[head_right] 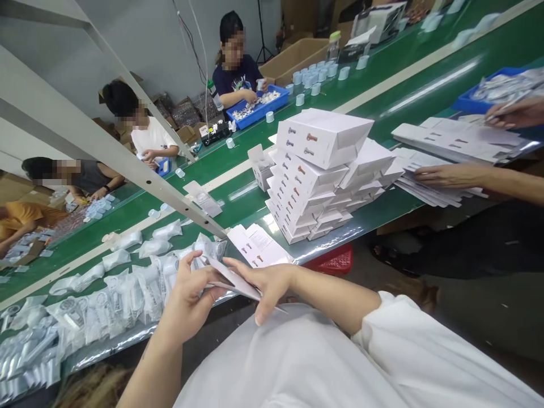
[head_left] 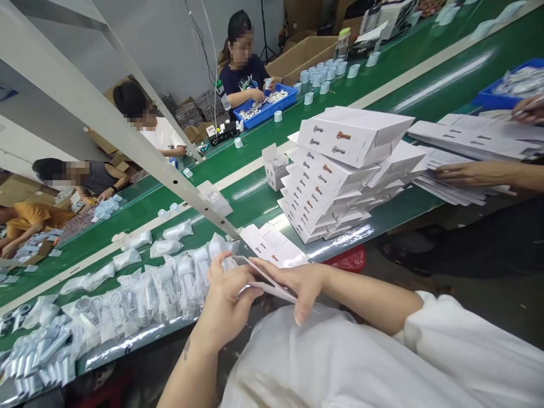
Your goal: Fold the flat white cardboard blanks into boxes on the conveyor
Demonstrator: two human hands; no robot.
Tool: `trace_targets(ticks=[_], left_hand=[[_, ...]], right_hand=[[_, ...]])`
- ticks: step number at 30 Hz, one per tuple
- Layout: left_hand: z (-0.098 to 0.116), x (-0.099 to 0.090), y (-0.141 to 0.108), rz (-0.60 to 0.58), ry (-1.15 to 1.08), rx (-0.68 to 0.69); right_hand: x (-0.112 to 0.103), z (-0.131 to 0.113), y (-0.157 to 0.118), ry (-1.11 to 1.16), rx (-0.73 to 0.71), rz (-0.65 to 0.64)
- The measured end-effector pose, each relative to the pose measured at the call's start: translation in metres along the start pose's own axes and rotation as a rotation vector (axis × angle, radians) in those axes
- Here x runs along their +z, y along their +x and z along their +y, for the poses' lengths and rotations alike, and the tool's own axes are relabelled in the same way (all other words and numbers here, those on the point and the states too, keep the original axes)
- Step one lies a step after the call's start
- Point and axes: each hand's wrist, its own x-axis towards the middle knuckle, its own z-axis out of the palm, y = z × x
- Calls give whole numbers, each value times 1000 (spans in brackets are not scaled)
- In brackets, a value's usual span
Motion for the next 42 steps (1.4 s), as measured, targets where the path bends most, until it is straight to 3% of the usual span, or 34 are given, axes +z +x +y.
trace_targets(ticks=[2,5,8,10,11,14,18,21,24,26,28,30,34,38,40,42], left_hand=[[6,-12,-11,-46,-1,20],[-2,-27,-29,-34,-81,-11],[-27,-23,-35,336,-369,-22],[-43,-7,-28,506,-600,-99],[-49,3,-22,483,-722,-161],[-55,29,-9,252,-1069,-313],[-52,37,-7,259,-1242,-461],[-54,32,-6,479,-1251,-553],[-54,37,-2,802,-1203,-592],[-52,45,1,887,-1157,-599],[-51,52,1,892,-1123,-587],[-52,51,-1,844,-1119,-531],[-68,32,-5,639,-1192,-401],[-80,22,2,411,-1248,-440],[-80,28,9,454,-1209,-483],[-80,39,16,665,-1140,-507]], right_hand=[[-1,5,9,90,9,-25],[-7,4,16,102,24,79],[-18,-6,18,8,-1,167],[-22,-12,19,-28,-1,114],[-22,-14,20,-28,10,70],[-21,-12,27,25,9,-42],[-20,3,32,64,-73,-64],[-13,3,31,-65,-164,140],[3,-14,31,-462,-245,437],[15,-27,34,-744,-258,484],[21,-34,40,-908,-262,493],[19,-35,46,-921,-286,518],[-2,-27,56,-679,-377,447],[-24,-32,62,-557,-361,305],[-27,-40,63,-594,-251,207],[-19,-46,63,-692,-121,233]])
